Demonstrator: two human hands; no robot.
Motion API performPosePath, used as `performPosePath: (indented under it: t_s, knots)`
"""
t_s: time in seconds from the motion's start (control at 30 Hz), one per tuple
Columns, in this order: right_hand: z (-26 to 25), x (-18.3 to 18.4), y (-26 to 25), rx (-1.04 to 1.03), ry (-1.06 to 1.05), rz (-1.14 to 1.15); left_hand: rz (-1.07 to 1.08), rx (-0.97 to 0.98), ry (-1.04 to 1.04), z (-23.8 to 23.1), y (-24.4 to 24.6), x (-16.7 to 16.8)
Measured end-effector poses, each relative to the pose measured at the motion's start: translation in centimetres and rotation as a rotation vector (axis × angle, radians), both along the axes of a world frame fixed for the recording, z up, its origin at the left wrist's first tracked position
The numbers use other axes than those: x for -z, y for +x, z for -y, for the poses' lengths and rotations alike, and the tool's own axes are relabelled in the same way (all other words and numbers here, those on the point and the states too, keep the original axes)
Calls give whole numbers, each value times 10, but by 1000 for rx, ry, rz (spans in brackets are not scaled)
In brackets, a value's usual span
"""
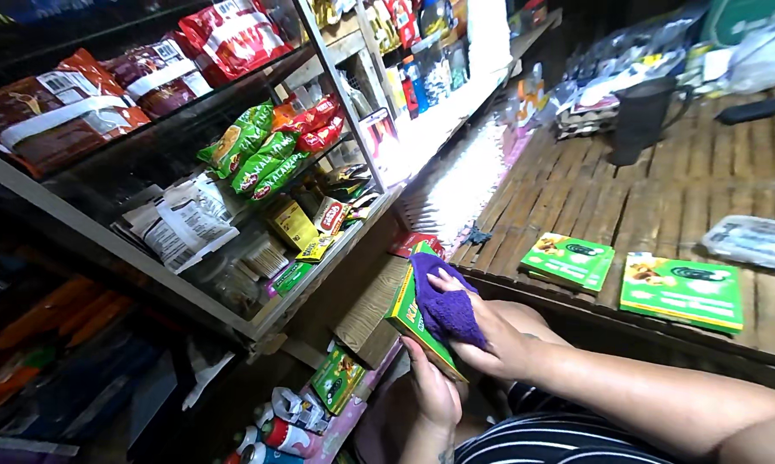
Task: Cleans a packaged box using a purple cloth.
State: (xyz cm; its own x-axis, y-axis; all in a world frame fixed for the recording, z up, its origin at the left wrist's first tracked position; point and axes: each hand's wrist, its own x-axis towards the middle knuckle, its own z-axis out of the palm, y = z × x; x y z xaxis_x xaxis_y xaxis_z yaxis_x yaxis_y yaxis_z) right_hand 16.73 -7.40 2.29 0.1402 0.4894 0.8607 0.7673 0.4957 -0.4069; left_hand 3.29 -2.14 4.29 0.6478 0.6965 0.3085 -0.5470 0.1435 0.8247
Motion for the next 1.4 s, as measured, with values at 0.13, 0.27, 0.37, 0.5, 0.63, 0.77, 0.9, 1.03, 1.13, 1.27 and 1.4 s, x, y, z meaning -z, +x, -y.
performPosePath:
  t_s: [0.13,0.27,0.37,0.5,0.63,0.77,0.9,1.03,1.13,1.27,1.4]
  knots:
    - [-1,5,-7,8,12,-40,-52,8,-9,2,0,3]
    - [-1,-1,2,11,3,-17,-3,25,8,3,-1,3]
    - [-1,-1,6,9,-12,-70,-15,14,16,3,-1,9]
    - [-1,1,2,62,20,14,9,6,5,2,0,4]
    - [0,11,-10,115,161,128,-35,-45,-20,0,-1,1]
    - [-2,8,-10,79,209,177,-42,-26,-59,0,-3,-1]
    - [4,3,-13,-1,132,143,-71,12,-96,0,-3,-1]
    - [0,11,-6,-42,177,211,-83,0,-66,0,-3,1]
    - [-3,7,1,-24,167,216,-42,-13,-32,0,-1,1]
    - [-2,-3,15,23,28,119,19,10,-39,1,0,0]
    - [-4,-3,20,72,-35,-30,13,44,-60,-1,0,3]
